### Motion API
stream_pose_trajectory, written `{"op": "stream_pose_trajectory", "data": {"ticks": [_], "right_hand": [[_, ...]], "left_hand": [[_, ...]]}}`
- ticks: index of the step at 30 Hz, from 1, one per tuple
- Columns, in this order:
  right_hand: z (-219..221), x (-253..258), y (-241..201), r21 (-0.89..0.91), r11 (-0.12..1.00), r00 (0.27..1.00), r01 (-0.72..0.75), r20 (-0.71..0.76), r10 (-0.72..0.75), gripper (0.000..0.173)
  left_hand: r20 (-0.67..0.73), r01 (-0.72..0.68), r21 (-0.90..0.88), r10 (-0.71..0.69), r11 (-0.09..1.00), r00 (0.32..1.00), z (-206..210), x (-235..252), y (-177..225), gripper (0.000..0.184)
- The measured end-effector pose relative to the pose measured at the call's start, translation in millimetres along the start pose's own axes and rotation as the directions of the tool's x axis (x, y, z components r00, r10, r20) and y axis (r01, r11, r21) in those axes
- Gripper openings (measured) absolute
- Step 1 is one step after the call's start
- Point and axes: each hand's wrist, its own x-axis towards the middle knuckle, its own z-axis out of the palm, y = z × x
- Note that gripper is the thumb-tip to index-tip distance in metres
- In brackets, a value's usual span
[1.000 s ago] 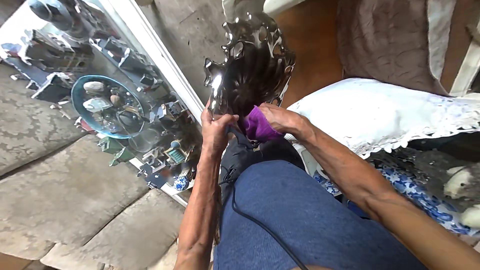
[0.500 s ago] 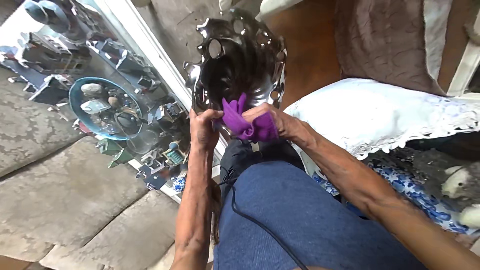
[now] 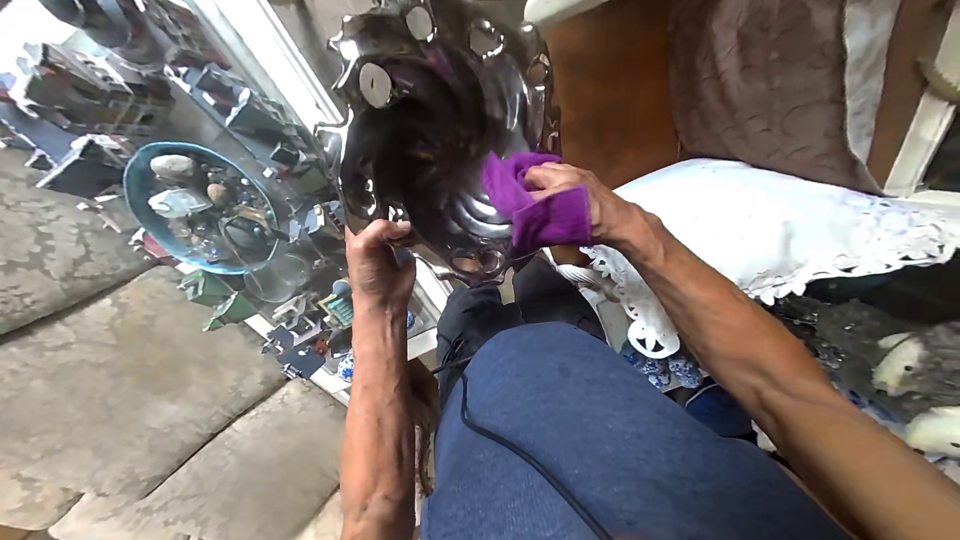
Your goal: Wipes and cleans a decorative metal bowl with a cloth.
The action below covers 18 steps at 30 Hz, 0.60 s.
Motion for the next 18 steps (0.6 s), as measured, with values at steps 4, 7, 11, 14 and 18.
{"op": "stream_pose_trajectory", "data": {"ticks": [4,7,11,14,18], "right_hand": [[27.4,18.7,-21.0,0.063,0.997,0.997,0.049,0.063,-0.053,0.025],[35.5,16.0,-28.6,0.113,0.991,0.994,0.072,0.07,-0.08,0.024],[28.9,-5.1,-28.7,0.135,0.99,0.999,-0.04,0.028,0.036,0.029],[40.7,-0.8,-34.4,0.159,0.987,0.994,-0.026,-0.105,0.043,0.024],[29.4,-29.0,-39.4,0.437,0.896,0.934,-0.075,-0.284,0.217,0.02]], "left_hand": [[-0.001,0.015,-0.048,-0.015,0.999,1.0,7.1,-5.1,-12.4,0.055],[0.038,0.032,-0.028,-0.031,0.999,0.999,10.1,-2.7,-14.5,0.059],[0.03,0.011,0.014,-0.012,1.0,0.999,12.0,-1.7,-16.5,0.058],[0.042,0.004,0.023,-0.005,1.0,0.999,11.6,1.9,-15.4,0.058],[0.026,0.013,-0.03,-0.012,0.999,1.0,4.7,2.4,-9.9,0.052]]}}
